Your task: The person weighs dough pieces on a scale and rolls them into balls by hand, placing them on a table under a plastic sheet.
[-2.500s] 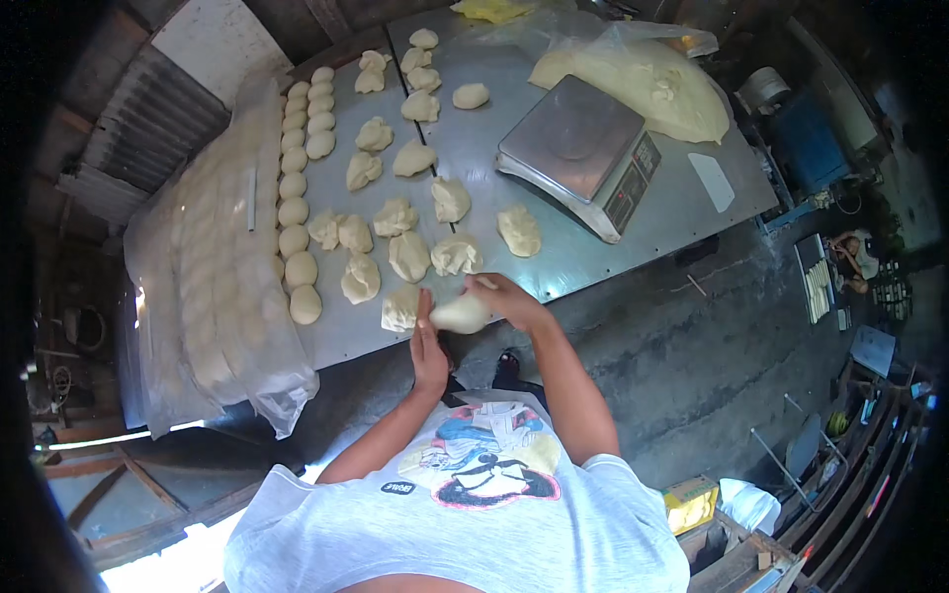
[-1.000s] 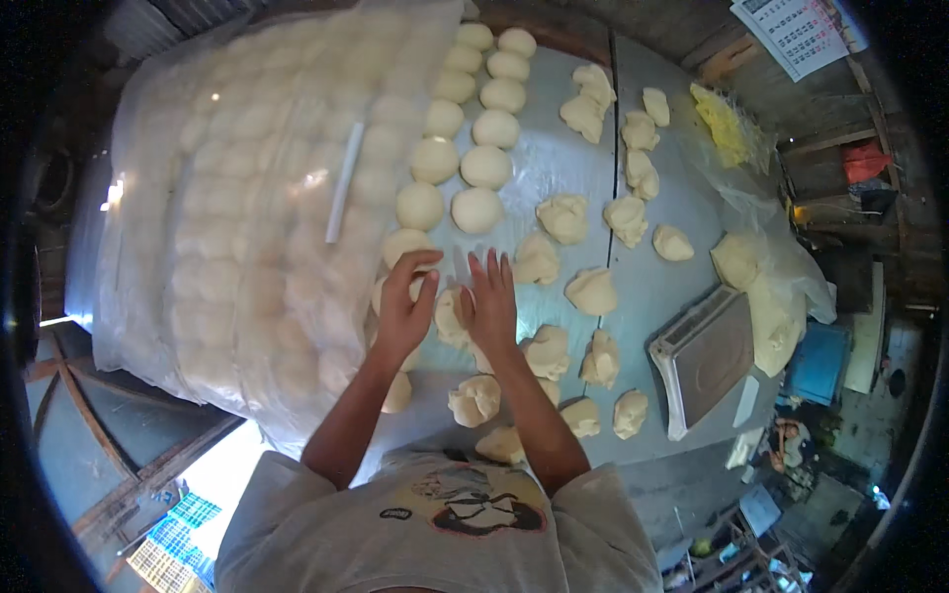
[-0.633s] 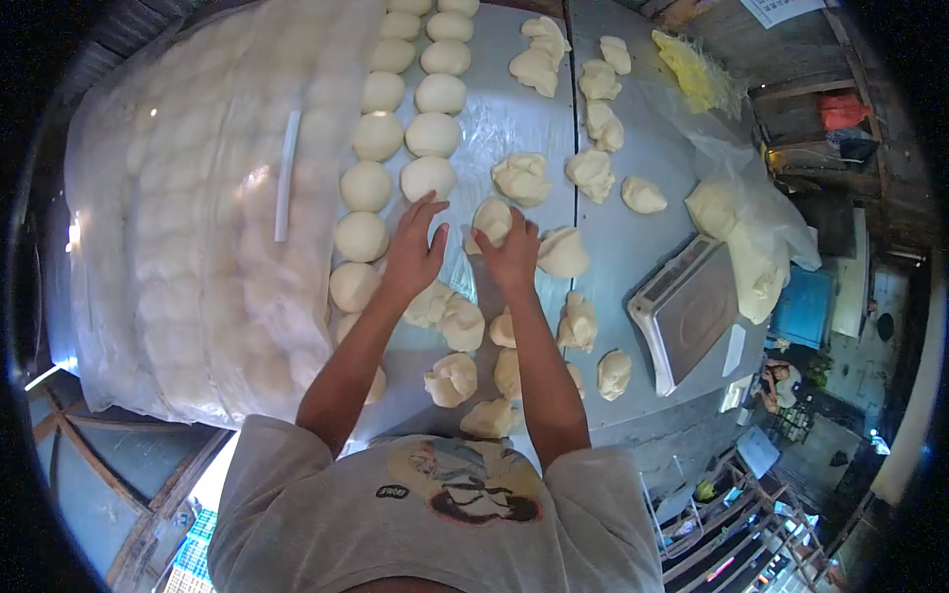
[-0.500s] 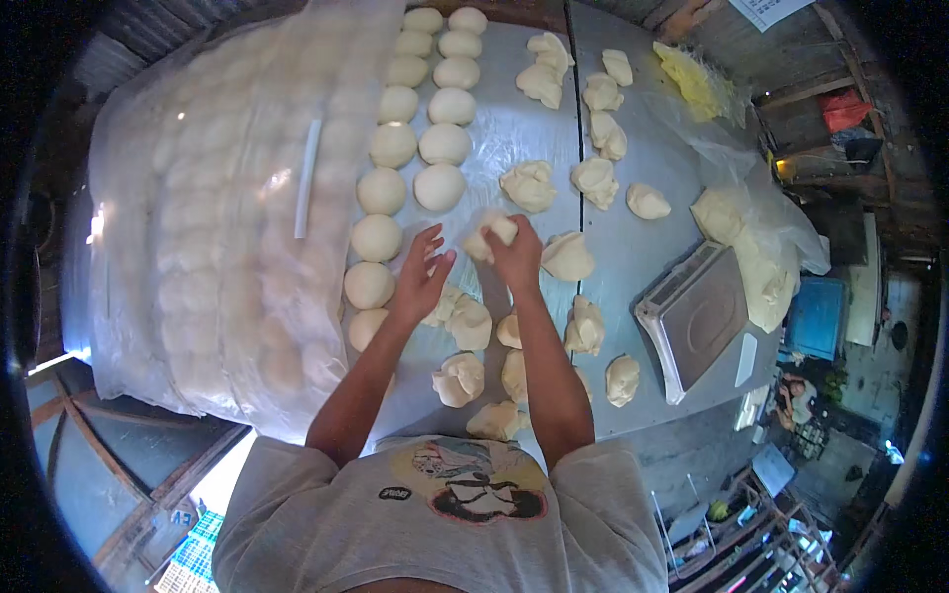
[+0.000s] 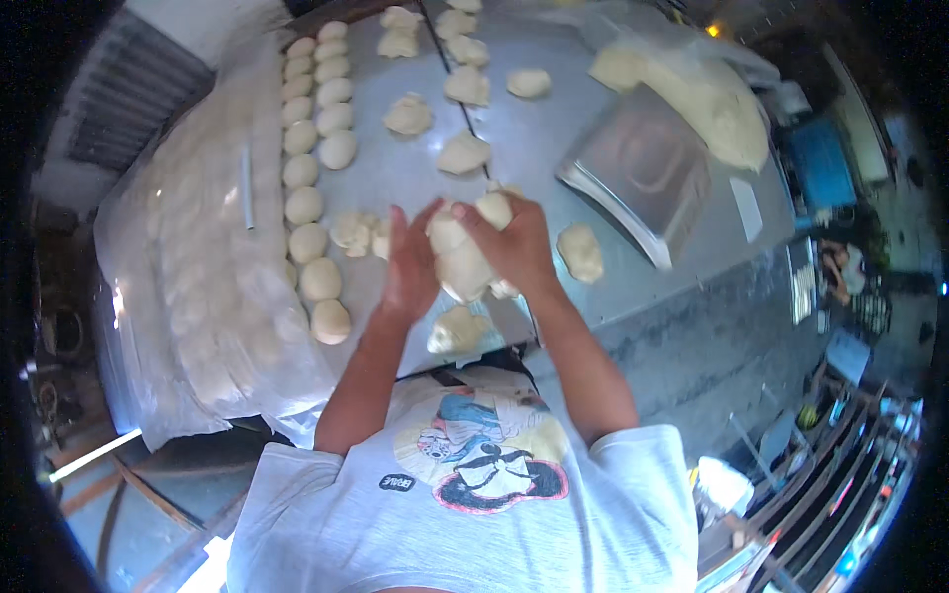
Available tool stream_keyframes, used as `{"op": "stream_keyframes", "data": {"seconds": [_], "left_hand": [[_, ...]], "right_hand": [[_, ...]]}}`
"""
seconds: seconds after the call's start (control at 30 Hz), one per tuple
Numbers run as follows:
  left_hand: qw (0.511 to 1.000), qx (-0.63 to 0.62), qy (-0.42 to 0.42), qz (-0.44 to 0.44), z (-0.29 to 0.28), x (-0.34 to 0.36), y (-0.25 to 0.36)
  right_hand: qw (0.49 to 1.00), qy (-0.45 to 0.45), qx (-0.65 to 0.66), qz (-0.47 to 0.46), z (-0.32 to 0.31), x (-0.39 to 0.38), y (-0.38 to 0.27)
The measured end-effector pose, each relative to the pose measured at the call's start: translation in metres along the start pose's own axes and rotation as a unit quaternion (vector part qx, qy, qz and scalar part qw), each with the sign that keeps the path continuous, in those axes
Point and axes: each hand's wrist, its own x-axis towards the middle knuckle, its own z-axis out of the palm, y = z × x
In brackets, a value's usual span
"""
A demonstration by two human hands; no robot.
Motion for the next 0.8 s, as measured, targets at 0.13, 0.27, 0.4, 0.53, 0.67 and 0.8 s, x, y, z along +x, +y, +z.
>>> {"op": "stream_keyframes", "data": {"seconds": [0.13, 0.27, 0.4, 0.53, 0.67, 0.8], "left_hand": [[0.987, 0.094, 0.121, 0.057, -0.05, 0.011, -0.057], [0.955, 0.215, 0.144, -0.147, -0.067, -0.029, -0.169], [0.911, 0.211, 0.351, -0.052, -0.048, -0.02, -0.223], [0.888, 0.369, 0.155, 0.225, 0.086, -0.014, -0.145], [0.859, 0.475, 0.017, 0.191, 0.094, -0.024, -0.144], [0.97, 0.177, 0.14, 0.087, 0.013, -0.017, -0.19]], "right_hand": [[0.971, 0.118, -0.208, -0.022, -0.109, -0.041, 0.021], [0.869, 0.11, -0.479, 0.062, -0.117, -0.117, 0.22], [0.986, -0.082, 0.029, 0.142, -0.074, -0.121, 0.131], [0.962, 0.25, 0.065, -0.091, -0.087, -0.079, 0.08], [0.957, 0.148, -0.176, -0.179, -0.144, -0.061, 0.029], [0.873, 0.155, -0.441, -0.139, -0.151, -0.103, 0.181]]}}
